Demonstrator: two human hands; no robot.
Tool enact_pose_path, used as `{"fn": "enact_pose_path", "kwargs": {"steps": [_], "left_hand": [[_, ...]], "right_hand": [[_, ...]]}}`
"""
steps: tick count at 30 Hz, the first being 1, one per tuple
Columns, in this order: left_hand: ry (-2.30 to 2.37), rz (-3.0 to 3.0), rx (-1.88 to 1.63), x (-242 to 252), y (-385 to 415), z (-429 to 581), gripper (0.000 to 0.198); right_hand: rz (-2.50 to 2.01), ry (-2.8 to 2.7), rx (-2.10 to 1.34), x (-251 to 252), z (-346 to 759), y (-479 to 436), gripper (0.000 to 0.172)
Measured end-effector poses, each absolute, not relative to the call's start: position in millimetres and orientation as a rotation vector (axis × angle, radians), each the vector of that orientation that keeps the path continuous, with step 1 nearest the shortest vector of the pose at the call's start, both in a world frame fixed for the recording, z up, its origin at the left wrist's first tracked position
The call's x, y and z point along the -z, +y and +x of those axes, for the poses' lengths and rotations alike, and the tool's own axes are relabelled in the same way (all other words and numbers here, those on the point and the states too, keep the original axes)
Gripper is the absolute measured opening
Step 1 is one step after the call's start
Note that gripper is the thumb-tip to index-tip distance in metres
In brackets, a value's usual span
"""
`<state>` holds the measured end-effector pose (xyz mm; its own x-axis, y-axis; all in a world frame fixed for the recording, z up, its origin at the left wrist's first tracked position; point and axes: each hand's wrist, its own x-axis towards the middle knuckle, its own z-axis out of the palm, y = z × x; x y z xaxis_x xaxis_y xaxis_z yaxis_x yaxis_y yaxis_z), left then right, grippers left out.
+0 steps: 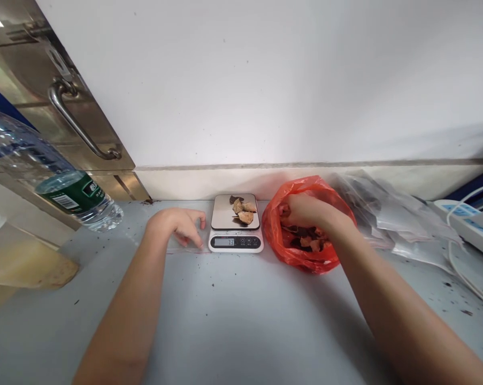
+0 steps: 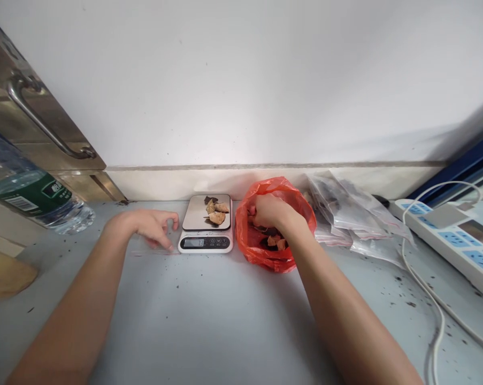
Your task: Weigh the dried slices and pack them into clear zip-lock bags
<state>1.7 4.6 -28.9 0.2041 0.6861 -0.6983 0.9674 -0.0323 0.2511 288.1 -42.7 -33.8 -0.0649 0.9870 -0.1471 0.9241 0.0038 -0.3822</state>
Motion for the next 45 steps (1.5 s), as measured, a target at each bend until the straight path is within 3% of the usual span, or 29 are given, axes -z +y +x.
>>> {"fn": "enact_pose_path", "kwargs": {"steps": [9, 18, 25, 29, 34, 41, 45], "left_hand": [[1.549, 1.762, 0.514, 25, 4, 4, 0.064], [1.517, 1.787, 0.503, 28, 4, 0, 0.062], [1.496, 1.783, 0.484, 31, 6, -2, 0.062], [1.491, 1.789, 0.469, 30, 6, -5, 0.061], [1.512, 1.775, 0.501, 26, 5, -4, 0.055], [1.511, 1.772, 0.504, 25, 2, -2, 0.049], [1.490, 1.803, 0.529, 25, 3, -1, 0.058]], "right_hand": [[-2.250, -2.098, -0.581, 23, 291, -46, 0.015], [-2.391, -2.097, -0.520, 16, 281, -48, 0.022], [-2.277, -2.128, -0.549, -19, 290, -61, 0.033], [-1.952, -2.078, -0.695, -36, 275, -71, 0.031], [-1.634, -1.883, -0.706, -14, 240, -62, 0.022], [-1.727, -1.879, -0.622, 31, 218, -44, 0.026], [-1.705, -1.844, -0.619, 39, 215, -41, 0.024]]}}
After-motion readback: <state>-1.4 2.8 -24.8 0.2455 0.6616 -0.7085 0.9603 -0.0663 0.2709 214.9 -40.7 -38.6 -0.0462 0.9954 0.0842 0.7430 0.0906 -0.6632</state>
